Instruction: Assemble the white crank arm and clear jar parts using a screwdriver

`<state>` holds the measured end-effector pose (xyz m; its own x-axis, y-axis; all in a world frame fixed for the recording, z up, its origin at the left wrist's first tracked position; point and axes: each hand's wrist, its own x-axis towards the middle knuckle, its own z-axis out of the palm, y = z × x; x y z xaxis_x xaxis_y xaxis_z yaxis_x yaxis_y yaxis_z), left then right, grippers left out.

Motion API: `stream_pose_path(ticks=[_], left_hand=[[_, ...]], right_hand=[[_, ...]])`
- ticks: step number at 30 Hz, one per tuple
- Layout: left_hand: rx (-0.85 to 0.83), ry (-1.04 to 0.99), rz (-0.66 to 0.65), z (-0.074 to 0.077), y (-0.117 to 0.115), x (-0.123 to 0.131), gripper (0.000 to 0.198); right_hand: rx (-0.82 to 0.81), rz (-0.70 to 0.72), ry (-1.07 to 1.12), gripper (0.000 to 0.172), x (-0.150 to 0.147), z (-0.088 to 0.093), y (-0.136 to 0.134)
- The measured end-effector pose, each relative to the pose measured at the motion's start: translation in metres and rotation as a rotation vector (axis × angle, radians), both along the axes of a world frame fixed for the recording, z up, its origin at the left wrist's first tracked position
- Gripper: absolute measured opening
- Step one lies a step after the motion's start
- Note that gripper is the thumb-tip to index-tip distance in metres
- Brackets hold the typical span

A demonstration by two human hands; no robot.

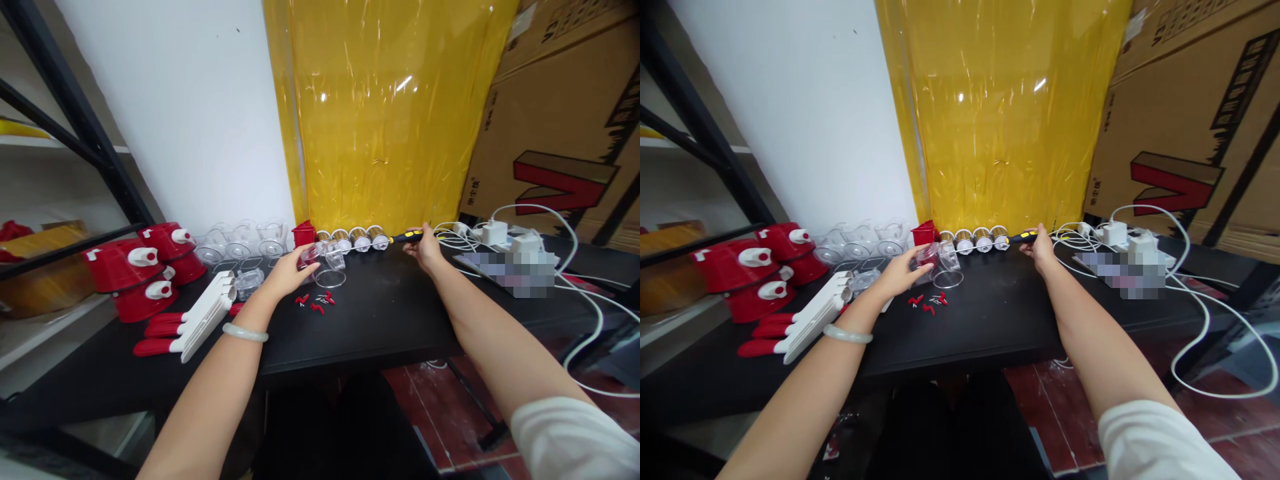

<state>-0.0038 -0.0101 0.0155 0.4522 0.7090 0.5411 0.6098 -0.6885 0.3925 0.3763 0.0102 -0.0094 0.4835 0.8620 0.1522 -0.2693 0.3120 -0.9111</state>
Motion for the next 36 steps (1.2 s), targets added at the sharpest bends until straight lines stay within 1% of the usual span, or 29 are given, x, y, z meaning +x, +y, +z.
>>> stream_pose_path(ticks=[1,3,5,7,9,11,13,15,17,20,22,23,25,27,28,29,30,33,34,35,36], left_hand=[[0.001,0.002,0.004,0.0,0.0,0.0,0.06],[0.003,0.002,0.006,0.0,-0.0001,-0.0001,0.06],[-0.002,-0.001,0.003,0.0002,-0.0003,-0.0003,0.06],[-0.007,-0.003,0.001,0.0005,-0.0005,-0.0005,0.059],[-0.009,-0.003,-0.001,0.0007,-0.0007,-0.0006,0.059],[-0.011,-0.003,-0.001,0.0008,-0.001,-0.0006,0.06],[-0.012,-0.002,0.001,0.0007,-0.0011,-0.0005,0.06],[-0.012,-0.003,0.004,0.0005,-0.0012,-0.0002,0.06],[-0.011,-0.002,0.003,0.0004,-0.0011,0.0001,0.06],[-0.006,0.001,-0.002,0.0005,-0.001,0.0003,0.061],[-0.004,0.004,-0.002,0.0008,-0.001,0.0002,0.061],[-0.004,0.005,-0.001,0.0009,-0.001,0.0002,0.06],[-0.003,0.005,0.003,0.001,-0.0011,0.0001,0.06],[0.0,0.003,0.006,0.0008,-0.0011,0.0001,0.06],[-0.001,0.002,0.007,0.0007,-0.0011,0.0001,0.06],[-0.003,0.002,0.008,0.0006,-0.0011,0.0001,0.06],[-0.006,0.002,0.006,0.0006,-0.001,0.0002,0.06],[-0.008,0.002,0.0,0.0007,-0.001,0.0003,0.06],[-0.006,0.002,0.0,0.0008,-0.001,0.0003,0.06],[-0.005,0.002,0.001,0.001,-0.001,0.0003,0.06],[-0.004,0.002,0.003,0.001,-0.001,0.0003,0.06]], right_hand=[[-0.023,0.006,0.028,0.036,0.0001,0.0009,-0.0004],[-0.043,-0.017,0.053,0.029,-0.0009,0.0029,-0.0017],[-0.019,-0.02,0.048,0.02,-0.0026,0.0039,-0.0031],[-0.013,-0.042,0.011,0.016,-0.0044,0.0035,-0.0038],[-0.016,-0.076,-0.06,0.022,-0.0054,0.0023,-0.0039],[-0.03,-0.089,-0.103,0.035,-0.0052,0.0016,-0.0038],[-0.045,-0.064,-0.067,0.046,-0.0042,0.0022,-0.004],[-0.051,-0.028,0.003,0.052,-0.0034,0.0037,-0.0047],[-0.04,-0.007,0.044,0.047,-0.0035,0.0051,-0.0056],[-0.029,-0.018,0.056,0.028,-0.0053,0.0055,-0.0063],[-0.011,-0.046,0.022,0.021,-0.0067,0.0046,-0.0062],[0.006,-0.067,-0.015,0.022,-0.0071,0.004,-0.0062],[0.035,-0.095,-0.091,0.035,-0.0074,0.0033,-0.0062],[0.017,-0.073,-0.095,0.05,-0.0071,0.0038,-0.0064],[-0.008,-0.046,-0.063,0.053,-0.007,0.0046,-0.0066],[-0.034,-0.021,-0.019,0.053,-0.0069,0.0055,-0.0068],[-0.051,-0.004,0.024,0.048,-0.0071,0.0064,-0.0072],[-0.037,0.013,0.069,0.025,-0.0085,0.0076,-0.0083],[-0.024,0.01,0.046,0.021,-0.0091,0.0073,-0.0085],[-0.009,-0.005,0.015,0.021,-0.0095,0.0067,-0.0086],[0.0,-0.028,-0.016,0.026,-0.0097,0.0061,-0.0087]])
